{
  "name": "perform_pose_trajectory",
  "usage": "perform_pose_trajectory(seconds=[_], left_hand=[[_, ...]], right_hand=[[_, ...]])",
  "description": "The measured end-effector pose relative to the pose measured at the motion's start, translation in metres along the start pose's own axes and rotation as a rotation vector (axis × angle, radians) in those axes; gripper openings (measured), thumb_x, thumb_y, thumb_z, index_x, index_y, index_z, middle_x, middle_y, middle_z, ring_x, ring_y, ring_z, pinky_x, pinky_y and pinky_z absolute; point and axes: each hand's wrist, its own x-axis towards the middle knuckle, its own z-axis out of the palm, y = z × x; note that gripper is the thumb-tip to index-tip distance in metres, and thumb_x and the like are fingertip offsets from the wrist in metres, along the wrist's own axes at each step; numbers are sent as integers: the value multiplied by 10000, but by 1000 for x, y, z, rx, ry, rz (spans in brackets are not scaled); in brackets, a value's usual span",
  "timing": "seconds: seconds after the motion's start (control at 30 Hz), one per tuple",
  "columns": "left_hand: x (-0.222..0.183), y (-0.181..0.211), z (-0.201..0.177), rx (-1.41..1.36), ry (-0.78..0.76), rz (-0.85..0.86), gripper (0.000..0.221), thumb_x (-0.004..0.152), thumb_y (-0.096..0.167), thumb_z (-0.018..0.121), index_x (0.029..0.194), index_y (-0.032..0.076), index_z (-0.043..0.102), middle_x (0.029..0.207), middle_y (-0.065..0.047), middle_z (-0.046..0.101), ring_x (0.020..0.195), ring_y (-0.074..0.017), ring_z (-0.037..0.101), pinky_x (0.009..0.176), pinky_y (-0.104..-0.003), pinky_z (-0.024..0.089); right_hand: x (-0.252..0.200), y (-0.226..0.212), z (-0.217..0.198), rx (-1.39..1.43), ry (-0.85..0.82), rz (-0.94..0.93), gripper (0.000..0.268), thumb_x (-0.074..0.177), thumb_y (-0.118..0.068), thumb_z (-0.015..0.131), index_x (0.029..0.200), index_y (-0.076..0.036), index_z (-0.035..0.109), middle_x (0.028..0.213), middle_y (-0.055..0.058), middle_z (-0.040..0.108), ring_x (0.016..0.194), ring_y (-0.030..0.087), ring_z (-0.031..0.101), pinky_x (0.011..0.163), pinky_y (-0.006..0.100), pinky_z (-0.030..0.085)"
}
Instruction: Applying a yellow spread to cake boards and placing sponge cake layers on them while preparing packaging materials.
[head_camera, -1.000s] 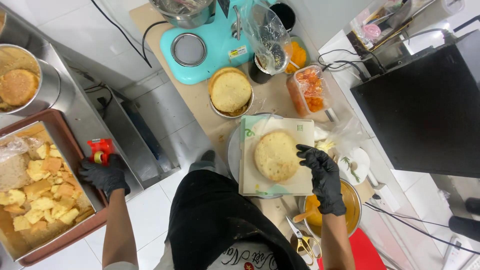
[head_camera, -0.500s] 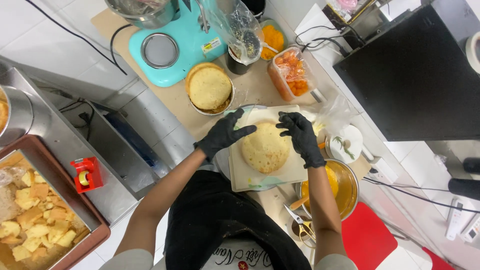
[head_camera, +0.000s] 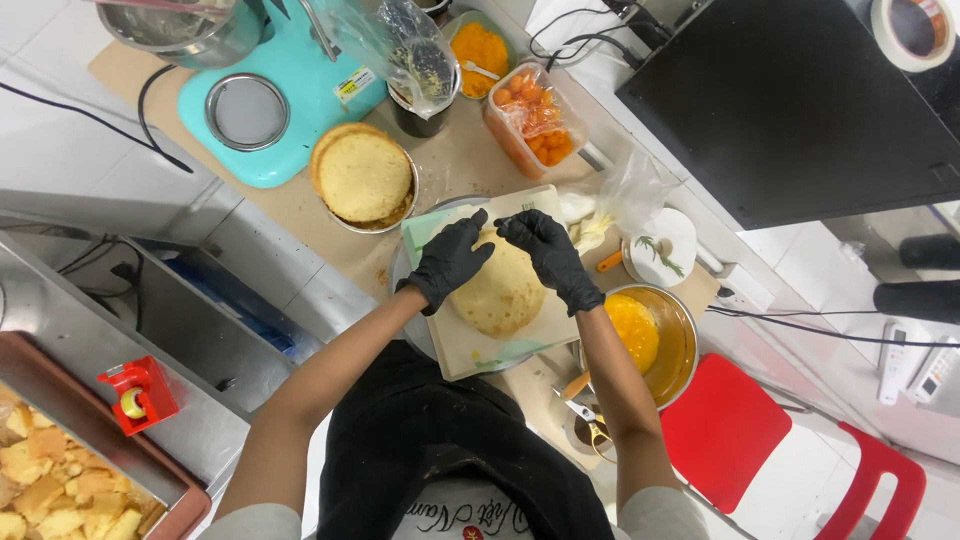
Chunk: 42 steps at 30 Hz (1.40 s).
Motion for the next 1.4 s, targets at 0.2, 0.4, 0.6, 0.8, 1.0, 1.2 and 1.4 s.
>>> perform_pose_trajectory(seconds=[0.2,0.4,0.6,0.8,1.0,1.2,1.4], left_hand=[[7,29,-30,106,44,45,279,945,277,670,1143,89,729,970,-159,732,917,-347,695,815,-479,544],[12,16,-21,233,121,212,215,901,178,638,1064,104,758,845,-173,713,816,-366,684,735,-518,533],[19,35,-32,330,-20,160,154,884,162,640,1003,130,733,860,-131,715,845,-361,674,748,-530,523],[34,25,-12,395,73,278,203,854,317,703,809,118,699,789,-111,697,798,-360,670,706,-544,504],[42,9,-2,429,31,334,176,891,285,674,827,122,695,815,-115,687,810,-351,668,704,-525,520],[44,9,-4,453,-11,371,133,874,247,658,847,129,712,834,-106,693,797,-350,670,682,-525,523],[43,9,-4,497,-28,406,125,867,220,655,844,112,714,847,-119,686,797,-344,675,671,-506,531]], right_hand=[[-22,-85,14,-12,-13,166,272,1035,-232,583,1185,-8,621,1276,119,699,1039,211,705,858,345,588],[-34,-82,-18,52,214,109,233,1053,-246,562,1153,-48,633,1277,151,729,1015,220,734,806,324,588],[-43,-28,-37,-16,283,55,214,1064,-227,598,1149,-37,649,1264,161,726,1113,217,684,958,320,547],[-34,8,-31,279,320,114,186,1017,-179,631,1118,-24,647,1187,145,727,1158,229,683,1052,337,520],[-17,31,-43,481,319,85,147,967,-51,634,1100,8,611,1113,164,698,1154,327,701,1052,394,539],[-2,18,-43,482,254,215,233,993,-107,569,1167,41,612,1228,241,695,1154,306,672,1022,370,523],[22,3,-68,-573,-286,-169,325,1019,-103,558,1309,43,563,1315,148,683,1227,259,658,1049,353,523]])
